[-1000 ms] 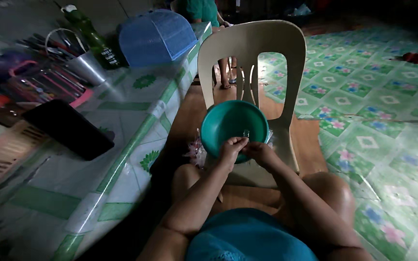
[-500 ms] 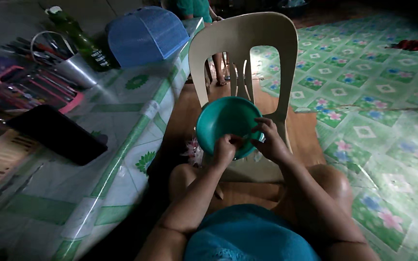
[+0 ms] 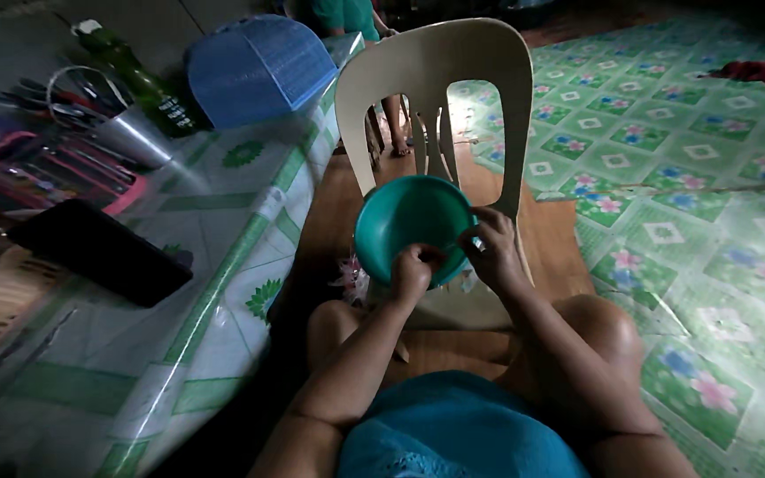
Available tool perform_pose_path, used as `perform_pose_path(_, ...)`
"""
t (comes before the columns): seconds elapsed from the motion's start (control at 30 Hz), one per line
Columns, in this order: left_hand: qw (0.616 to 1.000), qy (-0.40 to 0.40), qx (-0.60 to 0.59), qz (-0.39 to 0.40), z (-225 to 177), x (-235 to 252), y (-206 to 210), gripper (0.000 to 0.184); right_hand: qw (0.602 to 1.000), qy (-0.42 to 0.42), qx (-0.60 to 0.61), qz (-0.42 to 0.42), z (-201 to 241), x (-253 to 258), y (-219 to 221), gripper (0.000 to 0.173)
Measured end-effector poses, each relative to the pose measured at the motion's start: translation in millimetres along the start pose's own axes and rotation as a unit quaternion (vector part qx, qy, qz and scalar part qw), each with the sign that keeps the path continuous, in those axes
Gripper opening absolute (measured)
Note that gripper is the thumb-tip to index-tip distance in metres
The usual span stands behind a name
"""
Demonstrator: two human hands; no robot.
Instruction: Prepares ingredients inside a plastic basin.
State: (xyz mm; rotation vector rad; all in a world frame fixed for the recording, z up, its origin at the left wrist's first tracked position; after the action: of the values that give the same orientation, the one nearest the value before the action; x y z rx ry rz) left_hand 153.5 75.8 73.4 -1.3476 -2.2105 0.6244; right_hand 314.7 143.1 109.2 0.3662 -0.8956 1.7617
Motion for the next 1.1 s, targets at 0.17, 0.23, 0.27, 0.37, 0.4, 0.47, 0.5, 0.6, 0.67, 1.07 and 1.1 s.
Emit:
perform_pose_path(0.17,0.998,-0.018,-0.043,-0.031,3,-1,-8,0.017,0.978,0.156,0.093,0.104,-20,0,11,0.039)
perform_pose_path(0.23,0.999,-0.002,-0.031,-0.036,-1,-3,-7,0.016,0.929,0.272,0.169,0.187,-31,-14,38,0.056)
perform_pose_path(0.27,0.999,0.004,-0.018,-0.035,-3,-4,-5,0.015,0.911,0.305,0.199,0.193,-33,-19,47,0.056)
perform_pose_path(0.37,0.998,0.031,0.017,-0.045,-5,-6,-2,0.012,0.900,0.322,0.265,0.130,-31,-23,51,0.031)
perform_pose_path(0.4,0.998,0.033,0.018,-0.050,-4,-6,-1,0.013,0.900,0.312,0.293,0.087,-31,-21,44,0.019)
perform_pose_path(0.47,0.999,0.020,0.003,-0.050,1,-6,-2,0.016,0.894,0.278,0.351,0.011,-31,-17,25,0.007)
perform_pose_path(0.5,0.999,0.005,-0.011,-0.046,4,-5,-3,0.018,0.889,0.266,0.372,-0.020,-34,-14,16,0.008)
perform_pose_path(0.6,0.998,-0.021,-0.043,-0.040,9,-4,-7,0.021,0.917,0.230,0.327,-0.018,-35,-3,-3,0.024)
perform_pose_path(0.67,0.997,-0.029,-0.061,-0.038,10,-5,-7,0.021,0.969,0.151,0.192,0.026,-23,2,-9,0.019)
perform_pose_path(1.07,0.999,-0.024,-0.032,-0.016,6,-10,-1,0.020,0.989,-0.061,-0.074,0.110,10,-2,17,0.004)
perform_pose_path(1.1,0.999,-0.019,-0.023,-0.014,5,-10,-2,0.018,0.988,-0.064,-0.082,0.117,12,-2,17,0.005)
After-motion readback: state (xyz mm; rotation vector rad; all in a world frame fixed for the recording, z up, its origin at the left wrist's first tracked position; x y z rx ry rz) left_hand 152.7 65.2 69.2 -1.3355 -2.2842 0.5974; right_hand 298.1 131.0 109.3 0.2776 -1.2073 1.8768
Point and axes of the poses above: each hand's wrist, its own x-axis towards the middle knuckle, its own y-axis out of the palm, z = x × y, the point moved 9 cm from there along x, towards the middle knuckle, and after that the axes turned 4 degrees about y, right-handed, at the moved point
